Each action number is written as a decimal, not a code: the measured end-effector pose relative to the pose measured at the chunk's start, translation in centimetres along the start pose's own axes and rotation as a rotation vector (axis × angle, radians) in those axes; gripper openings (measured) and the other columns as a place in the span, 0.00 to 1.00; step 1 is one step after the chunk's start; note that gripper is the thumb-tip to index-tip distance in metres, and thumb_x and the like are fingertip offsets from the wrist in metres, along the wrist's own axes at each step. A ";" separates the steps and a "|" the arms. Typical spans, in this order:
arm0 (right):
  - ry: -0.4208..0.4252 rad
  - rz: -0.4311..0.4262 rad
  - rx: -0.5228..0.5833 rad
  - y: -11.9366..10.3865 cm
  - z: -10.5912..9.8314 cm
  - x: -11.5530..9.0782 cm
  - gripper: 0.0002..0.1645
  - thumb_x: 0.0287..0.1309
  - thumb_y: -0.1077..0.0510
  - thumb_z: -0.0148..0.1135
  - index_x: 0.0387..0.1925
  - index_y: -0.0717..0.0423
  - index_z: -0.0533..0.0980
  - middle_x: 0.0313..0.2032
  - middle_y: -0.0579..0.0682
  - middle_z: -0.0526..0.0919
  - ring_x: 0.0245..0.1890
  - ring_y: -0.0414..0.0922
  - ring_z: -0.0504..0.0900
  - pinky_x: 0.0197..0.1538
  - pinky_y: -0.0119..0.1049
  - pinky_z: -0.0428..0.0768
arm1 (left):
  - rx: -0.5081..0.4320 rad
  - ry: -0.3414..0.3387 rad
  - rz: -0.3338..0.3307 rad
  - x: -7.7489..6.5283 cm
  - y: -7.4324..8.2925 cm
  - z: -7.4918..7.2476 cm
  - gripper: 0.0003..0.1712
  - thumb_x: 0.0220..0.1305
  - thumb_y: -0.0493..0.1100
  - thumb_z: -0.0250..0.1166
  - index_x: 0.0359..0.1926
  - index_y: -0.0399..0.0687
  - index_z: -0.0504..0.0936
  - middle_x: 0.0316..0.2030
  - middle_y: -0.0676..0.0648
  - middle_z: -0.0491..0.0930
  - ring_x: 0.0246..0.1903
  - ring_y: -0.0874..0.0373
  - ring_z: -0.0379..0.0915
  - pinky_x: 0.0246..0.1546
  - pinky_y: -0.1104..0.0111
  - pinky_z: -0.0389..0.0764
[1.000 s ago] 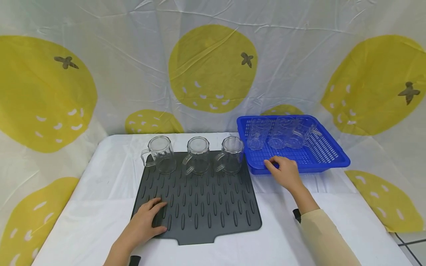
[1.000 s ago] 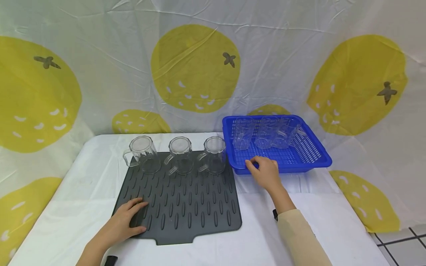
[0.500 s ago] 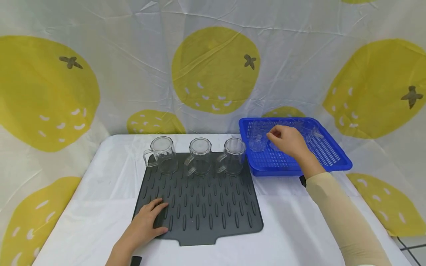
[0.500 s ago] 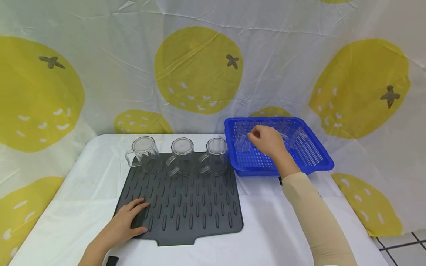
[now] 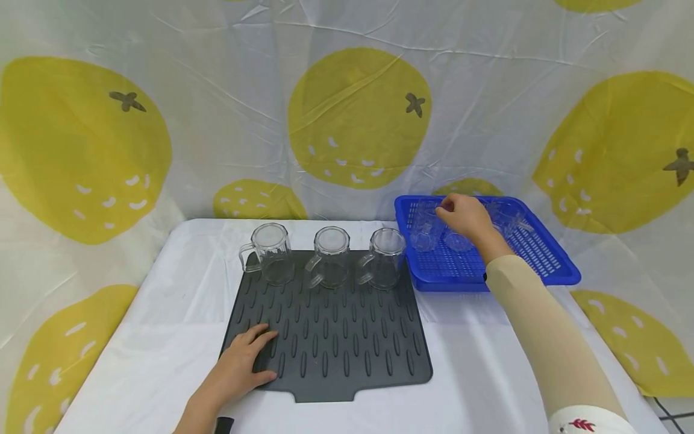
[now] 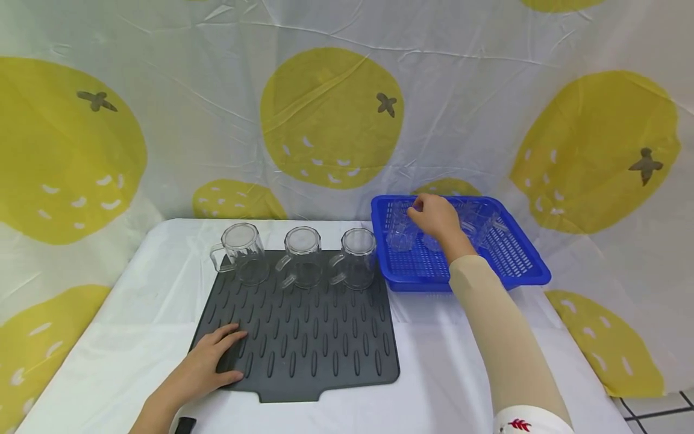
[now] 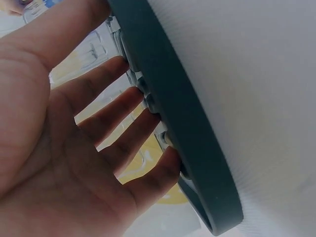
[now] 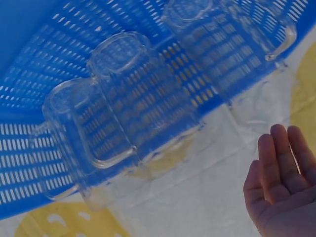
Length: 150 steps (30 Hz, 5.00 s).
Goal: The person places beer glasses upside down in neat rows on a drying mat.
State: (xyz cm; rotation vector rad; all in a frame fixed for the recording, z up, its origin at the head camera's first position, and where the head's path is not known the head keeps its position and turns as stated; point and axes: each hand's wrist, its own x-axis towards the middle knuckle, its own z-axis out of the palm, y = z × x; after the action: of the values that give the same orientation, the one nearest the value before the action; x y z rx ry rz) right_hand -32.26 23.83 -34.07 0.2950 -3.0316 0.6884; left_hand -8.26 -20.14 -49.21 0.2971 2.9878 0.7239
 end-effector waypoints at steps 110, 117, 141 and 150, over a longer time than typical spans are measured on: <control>0.322 -0.225 0.399 -5.5 -1.9 -8.4 0.45 0.52 0.59 0.72 0.66 0.62 0.57 0.54 0.61 0.68 0.56 0.58 0.72 0.53 0.58 0.75 | -0.019 0.002 -0.006 0.0 0.0 0.1 0.43 0.45 0.50 0.80 0.64 0.47 0.74 0.66 0.41 0.66 0.64 0.37 0.61 0.58 0.43 0.69; 0.304 -0.296 0.454 -6.3 -1.2 -9.3 0.48 0.48 0.65 0.73 0.66 0.63 0.57 0.55 0.62 0.70 0.56 0.58 0.73 0.61 0.59 0.69 | -0.024 -0.002 -0.012 0.0 -0.1 0.2 0.43 0.45 0.50 0.80 0.64 0.48 0.74 0.66 0.41 0.66 0.64 0.38 0.61 0.59 0.43 0.68; 0.200 -0.405 0.587 -9.1 1.6 -11.1 0.47 0.45 0.67 0.74 0.64 0.62 0.59 0.52 0.59 0.72 0.54 0.53 0.74 0.56 0.49 0.75 | -0.034 -0.010 -0.021 -0.1 0.0 0.0 0.44 0.45 0.50 0.80 0.64 0.48 0.74 0.66 0.41 0.65 0.64 0.38 0.61 0.59 0.43 0.68; 0.165 -0.448 0.622 -10.1 2.2 -11.5 0.45 0.45 0.67 0.73 0.64 0.61 0.60 0.53 0.58 0.71 0.55 0.53 0.74 0.57 0.54 0.73 | -0.032 -0.003 -0.011 0.1 0.0 0.0 0.44 0.45 0.49 0.80 0.64 0.47 0.74 0.66 0.41 0.66 0.64 0.39 0.61 0.59 0.43 0.69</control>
State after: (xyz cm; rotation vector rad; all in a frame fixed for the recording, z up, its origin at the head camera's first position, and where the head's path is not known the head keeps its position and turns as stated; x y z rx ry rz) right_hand -19.04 16.02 -32.48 0.8380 -2.3824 1.4836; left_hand -8.38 -20.08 -49.25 0.2803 2.9694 0.7685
